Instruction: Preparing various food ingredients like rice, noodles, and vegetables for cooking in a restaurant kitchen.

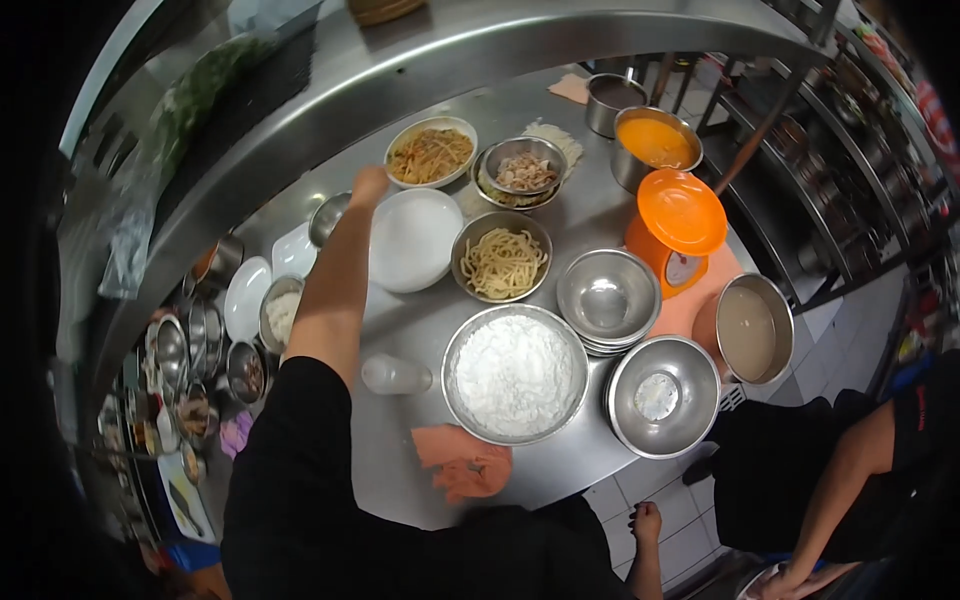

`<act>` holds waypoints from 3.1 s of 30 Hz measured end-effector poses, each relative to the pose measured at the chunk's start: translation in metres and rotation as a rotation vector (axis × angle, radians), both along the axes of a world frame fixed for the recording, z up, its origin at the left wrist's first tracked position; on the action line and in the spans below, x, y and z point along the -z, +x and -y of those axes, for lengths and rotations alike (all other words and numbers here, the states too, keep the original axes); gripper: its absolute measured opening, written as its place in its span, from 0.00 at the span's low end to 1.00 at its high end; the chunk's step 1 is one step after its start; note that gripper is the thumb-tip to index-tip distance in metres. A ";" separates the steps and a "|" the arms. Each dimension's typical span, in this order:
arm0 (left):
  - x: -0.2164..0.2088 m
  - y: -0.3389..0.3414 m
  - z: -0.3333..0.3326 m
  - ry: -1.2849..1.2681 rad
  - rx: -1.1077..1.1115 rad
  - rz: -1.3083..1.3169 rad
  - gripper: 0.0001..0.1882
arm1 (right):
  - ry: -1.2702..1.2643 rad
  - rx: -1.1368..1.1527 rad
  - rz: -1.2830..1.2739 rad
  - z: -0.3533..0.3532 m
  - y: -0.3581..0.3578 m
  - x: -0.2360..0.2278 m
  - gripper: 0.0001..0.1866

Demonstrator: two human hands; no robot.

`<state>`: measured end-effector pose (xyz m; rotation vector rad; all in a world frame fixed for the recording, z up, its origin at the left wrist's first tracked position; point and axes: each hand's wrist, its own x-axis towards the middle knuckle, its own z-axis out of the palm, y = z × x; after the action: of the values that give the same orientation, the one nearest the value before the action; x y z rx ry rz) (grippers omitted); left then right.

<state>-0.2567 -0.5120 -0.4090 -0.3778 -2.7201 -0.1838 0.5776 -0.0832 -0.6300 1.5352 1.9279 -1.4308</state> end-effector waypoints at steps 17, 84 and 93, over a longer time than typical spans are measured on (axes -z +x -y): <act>-0.021 -0.047 0.041 1.452 -0.271 0.689 0.16 | 0.206 -0.033 -0.102 0.050 -0.011 -0.113 0.07; 0.089 1.029 -0.448 2.531 -0.979 -0.484 0.41 | -0.603 -2.367 0.267 0.074 -0.123 -0.129 0.28; 0.179 1.080 -0.487 2.360 -1.196 -0.541 0.36 | 0.510 -2.255 -1.481 0.244 -0.160 -0.035 0.27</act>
<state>0.8229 -0.0253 -0.5882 1.3865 -0.4523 -1.8719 0.4174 -0.3277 -0.5952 -2.1367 2.3210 -0.4471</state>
